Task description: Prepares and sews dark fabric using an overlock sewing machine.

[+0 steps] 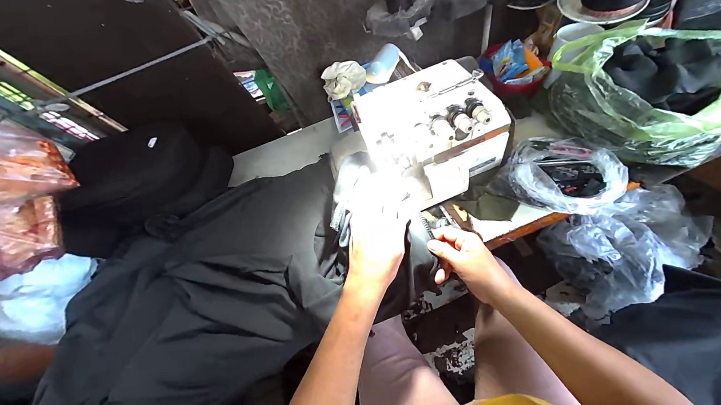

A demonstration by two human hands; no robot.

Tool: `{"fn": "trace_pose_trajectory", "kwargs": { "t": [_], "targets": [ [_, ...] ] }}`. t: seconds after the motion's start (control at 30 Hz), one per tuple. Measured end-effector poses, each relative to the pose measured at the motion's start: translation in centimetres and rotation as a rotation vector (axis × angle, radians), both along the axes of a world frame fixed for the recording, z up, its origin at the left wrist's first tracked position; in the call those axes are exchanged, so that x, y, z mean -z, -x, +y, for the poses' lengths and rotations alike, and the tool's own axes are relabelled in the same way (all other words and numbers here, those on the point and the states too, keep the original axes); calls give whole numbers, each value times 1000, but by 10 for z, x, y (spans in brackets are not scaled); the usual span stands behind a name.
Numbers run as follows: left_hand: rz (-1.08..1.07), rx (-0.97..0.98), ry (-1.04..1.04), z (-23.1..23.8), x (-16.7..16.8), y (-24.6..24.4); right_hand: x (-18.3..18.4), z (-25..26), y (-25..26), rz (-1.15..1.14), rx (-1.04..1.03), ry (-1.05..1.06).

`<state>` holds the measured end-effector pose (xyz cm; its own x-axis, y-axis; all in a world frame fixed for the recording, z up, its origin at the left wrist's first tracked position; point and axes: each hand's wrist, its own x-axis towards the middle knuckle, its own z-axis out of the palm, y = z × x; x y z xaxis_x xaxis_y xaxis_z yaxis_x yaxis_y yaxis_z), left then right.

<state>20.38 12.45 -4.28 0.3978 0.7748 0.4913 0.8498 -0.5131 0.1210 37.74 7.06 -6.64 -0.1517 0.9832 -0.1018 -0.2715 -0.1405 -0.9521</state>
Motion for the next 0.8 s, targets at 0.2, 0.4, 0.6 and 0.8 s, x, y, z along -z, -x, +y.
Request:
{"fn": "trace_pose_trajectory", "kwargs": {
  "t": [0.2, 0.4, 0.6, 0.8],
  "targets": [
    [-73, -14, -53, 6, -10, 4, 4, 2, 5, 2, 0, -5],
    [-89, -28, 48, 20, -32, -3, 5, 4, 6, -16, -5, -7],
    [-93, -10, 84, 20, -34, -6, 6, 5, 6, -19, -6, -21],
    [-90, 42, 65, 24, -36, -3, 6, 6, 10, -26, -1, -6]
  ]
}}
